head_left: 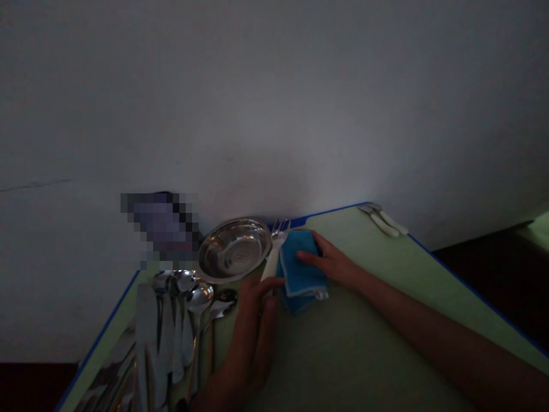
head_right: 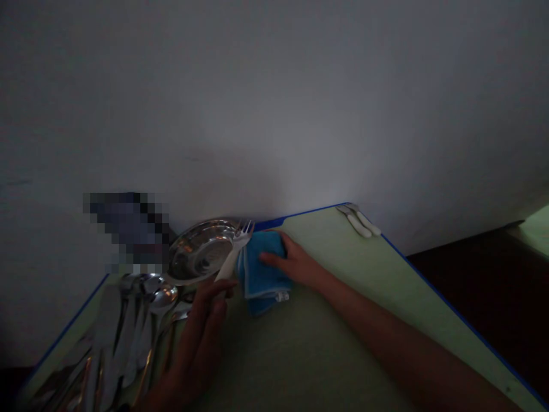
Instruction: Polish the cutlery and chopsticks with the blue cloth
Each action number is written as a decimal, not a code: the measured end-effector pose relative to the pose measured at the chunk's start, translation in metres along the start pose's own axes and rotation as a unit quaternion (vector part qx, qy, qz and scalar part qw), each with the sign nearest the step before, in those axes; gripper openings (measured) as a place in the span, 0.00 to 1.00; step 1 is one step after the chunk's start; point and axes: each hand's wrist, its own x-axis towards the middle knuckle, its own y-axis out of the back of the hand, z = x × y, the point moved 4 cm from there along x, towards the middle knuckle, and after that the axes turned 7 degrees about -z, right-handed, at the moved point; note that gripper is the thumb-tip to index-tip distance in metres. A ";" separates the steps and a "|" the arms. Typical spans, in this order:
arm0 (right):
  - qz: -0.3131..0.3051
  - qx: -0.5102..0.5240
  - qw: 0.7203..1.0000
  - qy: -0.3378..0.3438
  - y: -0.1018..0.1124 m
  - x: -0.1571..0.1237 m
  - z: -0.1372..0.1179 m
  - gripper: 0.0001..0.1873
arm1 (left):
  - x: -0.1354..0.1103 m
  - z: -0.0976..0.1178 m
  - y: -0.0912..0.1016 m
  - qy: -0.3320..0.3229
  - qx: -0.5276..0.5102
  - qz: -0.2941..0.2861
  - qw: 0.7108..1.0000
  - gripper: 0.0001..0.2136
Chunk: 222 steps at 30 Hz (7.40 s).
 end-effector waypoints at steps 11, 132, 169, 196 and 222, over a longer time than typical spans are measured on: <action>-0.043 -0.159 0.982 0.095 -0.026 -0.007 -0.045 0.13 | 0.004 0.000 -0.018 -0.078 0.086 -0.140 0.983 0.14; 0.020 -0.649 0.759 -0.053 -0.019 -0.012 -0.005 0.20 | -0.029 -0.068 0.161 0.340 0.449 -0.176 0.807 0.22; 0.015 -0.639 0.766 -0.067 -0.021 -0.011 -0.004 0.20 | -0.047 -0.046 0.132 0.319 0.408 -0.206 0.830 0.16; 0.022 -0.652 0.757 -0.042 -0.021 -0.012 -0.006 0.20 | -0.036 -0.024 0.058 0.266 0.382 -0.301 0.832 0.17; 0.023 -0.652 0.757 -0.039 -0.019 -0.014 -0.006 0.20 | -0.062 0.002 0.117 0.340 0.107 -0.376 0.855 0.17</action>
